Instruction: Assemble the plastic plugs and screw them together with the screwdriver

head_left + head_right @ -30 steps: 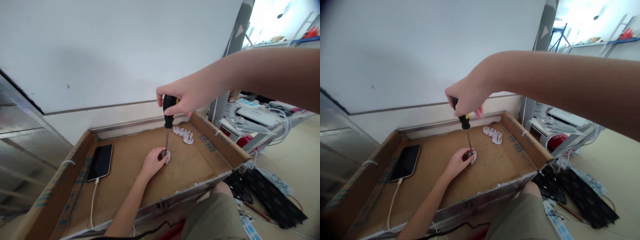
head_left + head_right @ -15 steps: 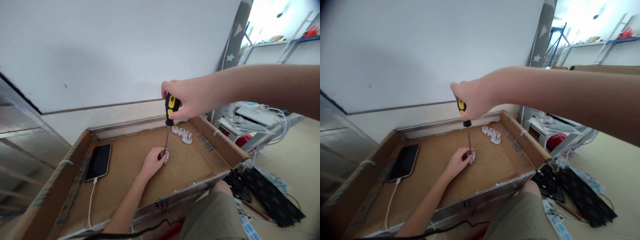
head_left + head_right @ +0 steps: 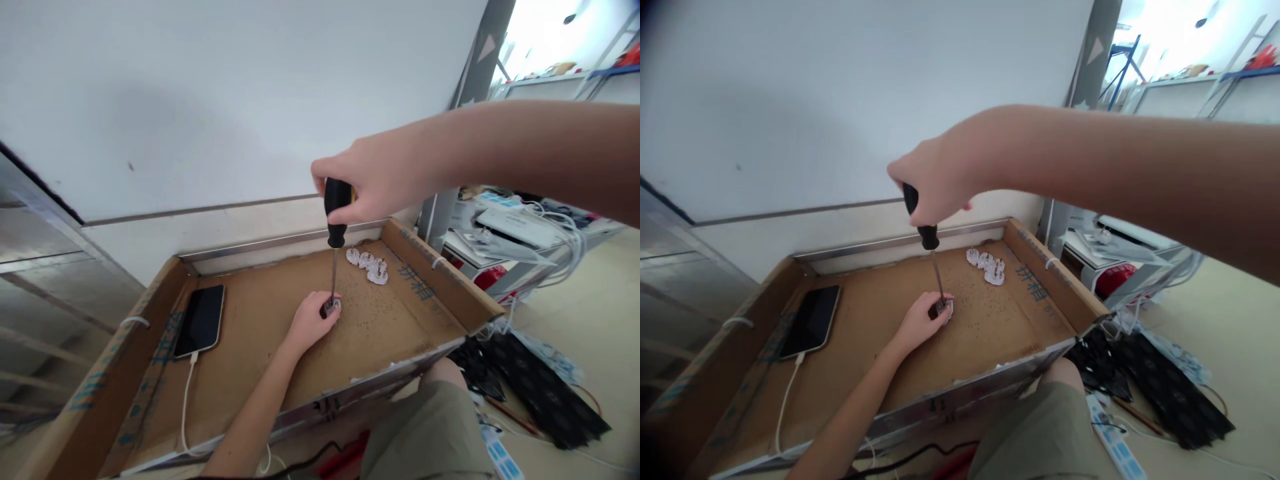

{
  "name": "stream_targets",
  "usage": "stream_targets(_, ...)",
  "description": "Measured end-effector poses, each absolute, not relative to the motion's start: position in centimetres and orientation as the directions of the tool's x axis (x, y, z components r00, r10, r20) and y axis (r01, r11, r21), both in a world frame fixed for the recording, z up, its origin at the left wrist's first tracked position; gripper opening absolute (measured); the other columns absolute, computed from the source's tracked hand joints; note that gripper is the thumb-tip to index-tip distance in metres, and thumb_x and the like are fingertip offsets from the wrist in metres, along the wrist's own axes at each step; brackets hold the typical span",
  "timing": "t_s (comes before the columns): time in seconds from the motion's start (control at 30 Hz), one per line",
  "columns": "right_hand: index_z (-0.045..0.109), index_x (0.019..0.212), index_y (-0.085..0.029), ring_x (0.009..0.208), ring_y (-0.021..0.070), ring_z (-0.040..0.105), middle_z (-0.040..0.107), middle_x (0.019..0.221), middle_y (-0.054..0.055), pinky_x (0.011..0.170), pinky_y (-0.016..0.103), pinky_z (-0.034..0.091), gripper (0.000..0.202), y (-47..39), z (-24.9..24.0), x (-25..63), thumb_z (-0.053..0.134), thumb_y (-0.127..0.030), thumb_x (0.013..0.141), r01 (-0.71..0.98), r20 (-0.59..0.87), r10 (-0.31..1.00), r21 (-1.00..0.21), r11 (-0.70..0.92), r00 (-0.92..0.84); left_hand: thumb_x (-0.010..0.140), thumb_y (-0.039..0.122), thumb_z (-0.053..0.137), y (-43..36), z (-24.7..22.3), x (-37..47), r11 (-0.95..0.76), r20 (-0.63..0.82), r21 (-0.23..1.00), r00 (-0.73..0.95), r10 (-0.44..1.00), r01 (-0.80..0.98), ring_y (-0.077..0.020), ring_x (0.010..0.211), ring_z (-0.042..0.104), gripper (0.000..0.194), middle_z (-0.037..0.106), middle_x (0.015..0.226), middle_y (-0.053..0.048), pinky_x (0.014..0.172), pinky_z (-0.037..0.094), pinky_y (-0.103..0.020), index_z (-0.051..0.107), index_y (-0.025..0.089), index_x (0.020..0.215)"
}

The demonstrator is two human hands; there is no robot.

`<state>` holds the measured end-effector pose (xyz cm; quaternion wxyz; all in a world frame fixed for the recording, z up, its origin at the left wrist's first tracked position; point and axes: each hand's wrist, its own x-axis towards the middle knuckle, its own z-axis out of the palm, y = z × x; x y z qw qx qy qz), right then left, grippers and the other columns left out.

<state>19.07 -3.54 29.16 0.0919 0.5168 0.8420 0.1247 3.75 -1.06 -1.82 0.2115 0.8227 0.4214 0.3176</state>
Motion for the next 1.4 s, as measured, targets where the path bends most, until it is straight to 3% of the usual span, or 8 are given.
stream_targets(0.27, 0.045, 0.119, -0.032, 0.066, 0.0103, 0.047, 0.055, 0.11, 0.003, 0.059, 0.025, 0.029, 0.045, -4.1, 28.7, 18.3, 0.054, -0.045, 0.077, 0.741, -0.031, 0.77, 0.248, 0.624, -0.638, 0.084, 0.03, 0.054, -1.0, -1.8, 3.6, -0.534, 0.302, 0.587, 0.447, 0.842, 0.609, -0.0201, 0.091, 0.059, 0.023, 0.069, 0.098, -0.001, 0.088, 0.041, -0.037, 0.064, 0.026, 0.104)
stream_targets(0.43, 0.053, 0.105, -0.02, 0.067, 0.0154, 0.047, 0.056, 0.084, 0.007, 0.061, 0.028, 0.029, 0.052, -4.3, 29.0, 17.6, 0.042, -0.064, 0.08, 0.761, 0.084, 0.82, 0.436, 0.481, -0.567, 0.084, 0.03, 0.053, -1.0, -1.9, 3.5, -0.551, 0.316, 0.6, 0.462, 0.829, 0.58, -0.0197, 0.09, 0.059, 0.024, 0.068, 0.099, -0.002, 0.084, 0.044, -0.034, 0.064, 0.025, 0.105)
stream_targets(0.57, 0.044, 0.117, -0.027, 0.062, 0.0105, 0.046, 0.056, 0.099, 0.004, 0.058, 0.025, 0.029, 0.046, -4.1, 29.0, 18.0, 0.052, -0.048, 0.077, 0.769, -0.052, 0.806, 0.268, 0.581, -0.59, 0.079, 0.026, 0.056, -1.0, -1.8, 3.5, -0.552, 0.306, 0.612, 0.475, 0.825, 0.565, -0.0199, 0.091, 0.059, 0.029, 0.068, 0.1, -0.002, 0.084, 0.044, -0.034, 0.063, 0.025, 0.107)
stream_targets(0.77, 0.046, 0.107, -0.016, 0.065, 0.0136, 0.043, 0.056, 0.08, 0.007, 0.059, 0.026, 0.024, 0.047, -3.4, 27.4, 19.0, 0.036, -0.057, 0.086, 0.747, 0.239, 0.715, 0.334, 0.575, -0.658, 0.083, 0.027, 0.051, -0.9, -1.8, 3.5, -0.533, 0.288, 0.63, 0.467, 0.836, 0.564, -0.0201, 0.09, 0.058, 0.029, 0.067, 0.097, -0.003, 0.084, 0.045, -0.035, 0.062, 0.024, 0.11)
stream_targets(0.93, 0.037, 0.117, -0.026, 0.061, 0.0089, 0.044, 0.056, 0.102, 0.003, 0.058, 0.025, 0.028, 0.041, -3.9, 27.9, 19.4, 0.05, -0.034, 0.079, 0.788, 0.002, 0.789, 0.063, 0.613, -0.614, 0.076, 0.018, 0.055, -1.1, -1.9, 3.4, -0.544, 0.28, 0.62, 0.489, 0.826, 0.566, -0.0216, 0.096, 0.057, 0.044, 0.066, 0.107, -0.003, 0.088, 0.044, -0.037, 0.057, 0.025, 0.12)
stream_targets(1.13, 0.046, 0.105, -0.016, 0.059, 0.013, 0.041, 0.056, 0.079, 0.007, 0.056, 0.028, 0.025, 0.051, -4.1, 27.6, 19.4, 0.038, -0.061, 0.084, 0.799, 0.213, 0.79, 0.355, 0.485, -0.575, 0.075, 0.022, 0.058, -1.3, -1.7, 3.5, -0.534, 0.28, 0.588, 0.466, 0.839, 0.608, -0.0233, 0.1, 0.058, 0.047, 0.065, 0.111, -0.004, 0.092, 0.042, -0.04, 0.054, 0.024, 0.123)
stream_targets(1.3, 0.026, 0.13, -0.027, 0.056, 0.0044, 0.043, 0.041, 0.129, 0.007, 0.057, 0.026, 0.035, 0.051, -4.1, 27.1, 20.1, 0.045, -0.035, 0.083, 0.771, 0.097, 0.765, 0.062, 0.634, -0.637, 0.082, 0.027, 0.056, -1.2, -1.8, 3.5, -0.576, 0.348, 0.581, 0.464, 0.814, 0.575, -0.0221, 0.098, 0.059, 0.035, 0.067, 0.107, -0.004, 0.089, 0.044, -0.037, 0.058, 0.023, 0.116)
stream_targets(1.4, 0.03, 0.129, -0.027, 0.064, 0.008, 0.049, 0.052, 0.116, 0.004, 0.059, 0.025, 0.035, 0.046, -4.5, 27.3, 20.1, 0.045, -0.037, 0.086, 0.781, 0.055, 0.779, 0.088, 0.619, -0.624, 0.084, 0.027, 0.055, -1.1, -1.9, 3.5, -0.584, 0.371, 0.592, 0.456, 0.809, 0.555, -0.0215, 0.098, 0.059, 0.031, 0.067, 0.106, -0.004, 0.089, 0.045, -0.037, 0.059, 0.023, 0.114)
